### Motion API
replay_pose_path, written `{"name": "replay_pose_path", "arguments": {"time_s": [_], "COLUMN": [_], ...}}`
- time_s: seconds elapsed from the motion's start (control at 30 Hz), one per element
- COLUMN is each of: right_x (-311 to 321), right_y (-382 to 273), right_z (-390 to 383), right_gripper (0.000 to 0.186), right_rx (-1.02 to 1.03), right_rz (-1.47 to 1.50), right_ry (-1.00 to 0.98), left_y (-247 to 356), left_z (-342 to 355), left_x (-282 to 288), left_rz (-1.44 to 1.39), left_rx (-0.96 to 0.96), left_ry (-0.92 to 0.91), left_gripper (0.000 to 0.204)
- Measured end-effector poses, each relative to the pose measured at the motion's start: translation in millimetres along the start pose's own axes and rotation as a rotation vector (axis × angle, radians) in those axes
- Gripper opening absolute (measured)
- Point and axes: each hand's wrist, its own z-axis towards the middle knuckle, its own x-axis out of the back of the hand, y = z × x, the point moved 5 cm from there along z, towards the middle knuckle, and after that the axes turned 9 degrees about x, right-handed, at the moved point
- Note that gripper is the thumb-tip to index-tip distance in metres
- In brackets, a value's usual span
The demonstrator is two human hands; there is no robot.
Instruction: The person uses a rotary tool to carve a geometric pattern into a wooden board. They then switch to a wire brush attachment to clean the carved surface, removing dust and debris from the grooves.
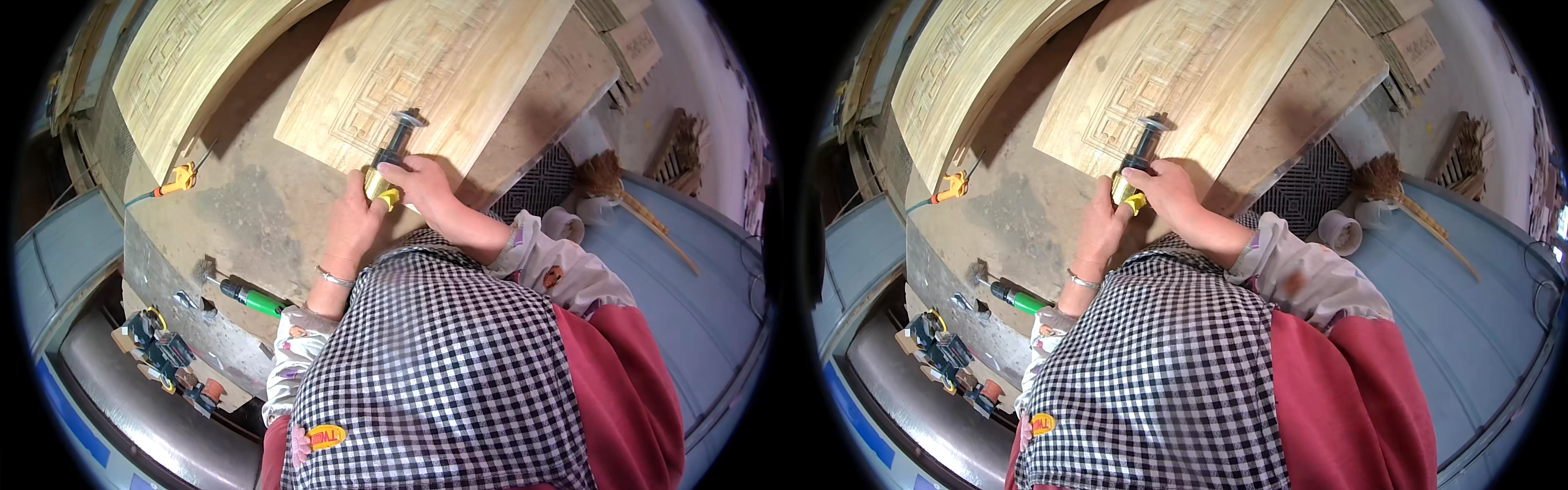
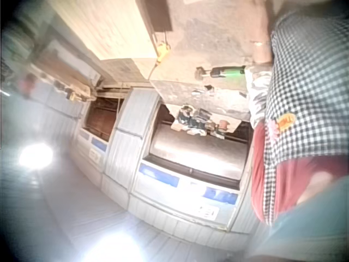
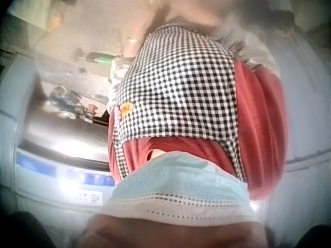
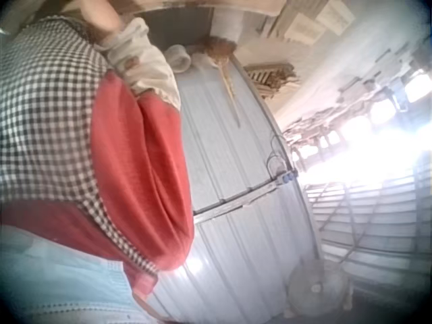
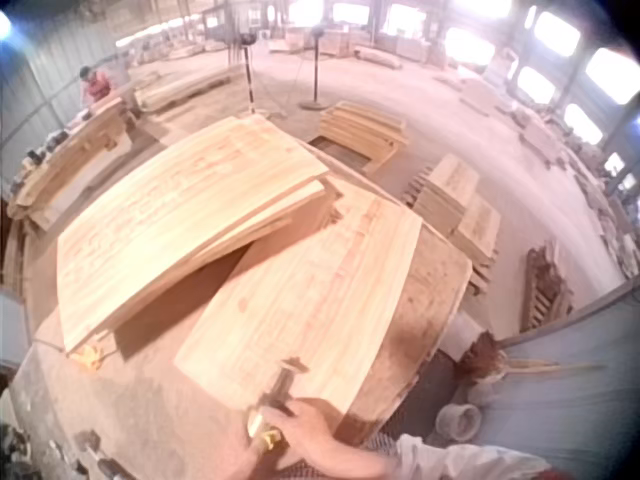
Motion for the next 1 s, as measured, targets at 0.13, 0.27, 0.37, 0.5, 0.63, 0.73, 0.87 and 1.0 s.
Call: {"name": "replay_pose_path", "arguments": {"time_s": [0.13,0.27,0.37,0.5,0.63,0.73,0.87,1.0], "right_x": [-6,-1,-1,-4,-9,-9,-12,-11], "right_y": [-19,-14,-7,-30,-16,-7,-18,-9], "right_z": [4,0,-2,-4,-22,-22,-10,-18], "right_gripper": [0.052,0.053,0.054,0.051,0.048,0.049,0.050,0.059], "right_rx": [0.061,0.005,0.008,0.082,0.036,0.026,0.062,-0.015], "right_rz": [-0.037,-0.044,0.053,-0.163,-0.037,0.091,-0.094,0.033], "right_ry": [-0.039,-0.026,-0.025,-0.031,-0.041,-0.008,-0.025,-0.022], "left_y": [3,7,4,5,-1,-2,-5,7], "left_z": [3,-3,-1,-5,-17,-18,-13,-19], "left_x": [6,4,-1,9,10,5,6,8], "left_rz": [-0.026,0.098,0.048,0.047,0.102,0.078,0.081,0.110], "left_rx": [0.049,-0.015,-0.007,0.075,-0.014,0.006,0.040,0.046], "left_ry": [0.041,0.013,0.024,0.052,0.028,0.016,0.057,0.029], "left_gripper": [0.041,0.040,0.041,0.040,0.040,0.041,0.042,0.036]}}
